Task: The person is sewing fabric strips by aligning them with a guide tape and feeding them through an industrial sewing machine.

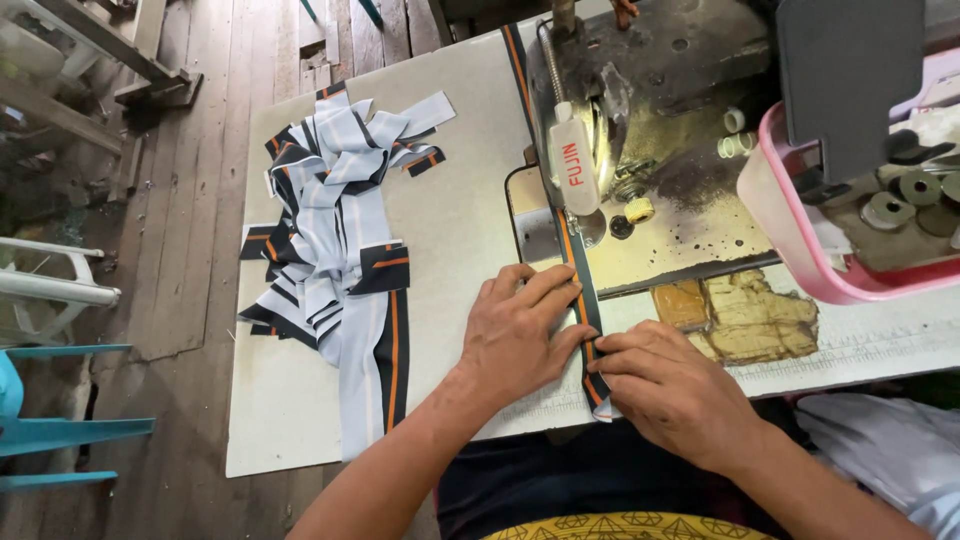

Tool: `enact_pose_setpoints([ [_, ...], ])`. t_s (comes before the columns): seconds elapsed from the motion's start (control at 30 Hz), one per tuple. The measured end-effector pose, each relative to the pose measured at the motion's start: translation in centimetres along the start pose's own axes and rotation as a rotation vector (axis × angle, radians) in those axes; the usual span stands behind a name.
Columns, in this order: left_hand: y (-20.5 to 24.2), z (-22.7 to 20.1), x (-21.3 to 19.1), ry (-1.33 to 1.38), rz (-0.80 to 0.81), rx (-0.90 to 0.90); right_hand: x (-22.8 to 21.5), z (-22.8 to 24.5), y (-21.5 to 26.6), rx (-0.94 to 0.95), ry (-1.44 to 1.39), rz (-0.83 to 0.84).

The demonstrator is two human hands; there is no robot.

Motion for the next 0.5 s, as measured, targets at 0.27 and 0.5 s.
enact_pose_setpoints([
  [0.27,0.2,-0.9,-1.0,0.027,0.003,0.016,0.0,-0.4,0.0,0.005,-0.014,0.116],
  [0.5,-0.4,-0.9,-1.5,0.002,0.083,0.007,0.2,-0.9,-0.7,0.005,-0.04,0.172],
])
Point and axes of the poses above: each hand's wrist, its own y-axis away from the middle knuckle, its own x-axis out of the palm, z = x × y, the point moved 4 cm from there along -y, towards the middle knuckle, and after that the axes turned 4 degrees about y, right-handed, at the moved point
